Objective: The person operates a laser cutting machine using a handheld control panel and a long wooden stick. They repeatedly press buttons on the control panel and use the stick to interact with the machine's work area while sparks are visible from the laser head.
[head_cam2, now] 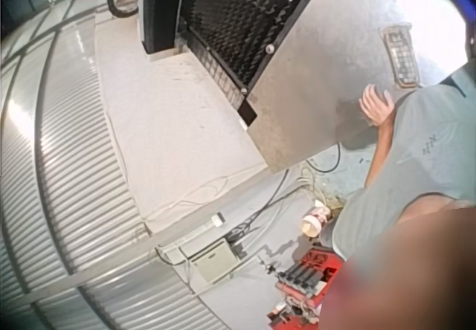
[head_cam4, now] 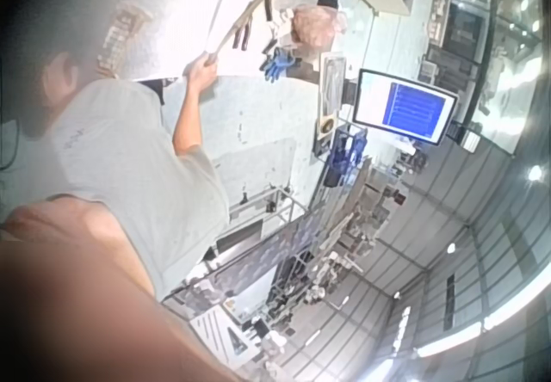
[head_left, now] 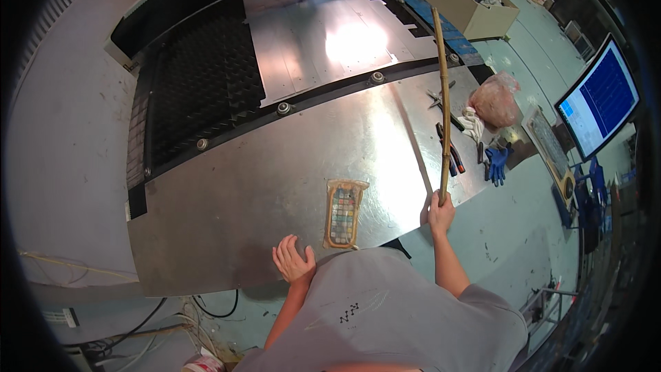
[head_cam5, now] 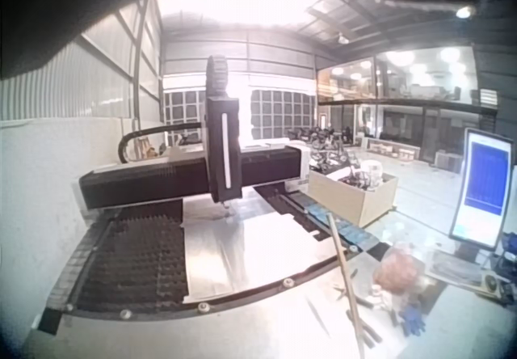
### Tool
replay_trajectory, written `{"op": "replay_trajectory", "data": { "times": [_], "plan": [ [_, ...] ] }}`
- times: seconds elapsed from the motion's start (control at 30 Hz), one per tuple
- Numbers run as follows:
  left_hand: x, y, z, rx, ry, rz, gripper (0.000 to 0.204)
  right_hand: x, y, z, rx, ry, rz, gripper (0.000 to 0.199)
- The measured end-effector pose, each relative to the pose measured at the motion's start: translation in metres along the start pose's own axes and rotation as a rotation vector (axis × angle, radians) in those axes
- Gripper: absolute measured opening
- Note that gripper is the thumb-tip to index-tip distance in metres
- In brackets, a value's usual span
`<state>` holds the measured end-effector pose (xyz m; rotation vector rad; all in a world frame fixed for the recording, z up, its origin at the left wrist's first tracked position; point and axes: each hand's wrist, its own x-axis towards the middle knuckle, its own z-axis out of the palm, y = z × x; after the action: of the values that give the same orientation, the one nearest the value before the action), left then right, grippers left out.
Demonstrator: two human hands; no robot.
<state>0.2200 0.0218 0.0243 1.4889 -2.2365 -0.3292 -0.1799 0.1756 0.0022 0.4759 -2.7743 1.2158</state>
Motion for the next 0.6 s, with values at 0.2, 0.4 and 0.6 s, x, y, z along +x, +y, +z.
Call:
{"op": "replay_trajectory", "data": {
  "times": [0.2, 0.4, 0.6],
  "plan": [
    [0.001, 0.001, -0.001, -0.016, -0.011, -0.007, 0.053, 0.000, -0.003, -0.002, 0.005, -0.013, 0.000, 0.030],
    [0.000, 0.000, -0.001, -0.011, -0.021, -0.010, 0.053, 0.000, -0.011, -0.007, 0.009, -0.057, 0.067, 0.028],
    [0.001, -0.001, 0.000, -0.012, -0.017, -0.010, 0.053, 0.001, -0.015, -0.007, -0.005, -0.057, 0.083, 0.029]
  ]
}}
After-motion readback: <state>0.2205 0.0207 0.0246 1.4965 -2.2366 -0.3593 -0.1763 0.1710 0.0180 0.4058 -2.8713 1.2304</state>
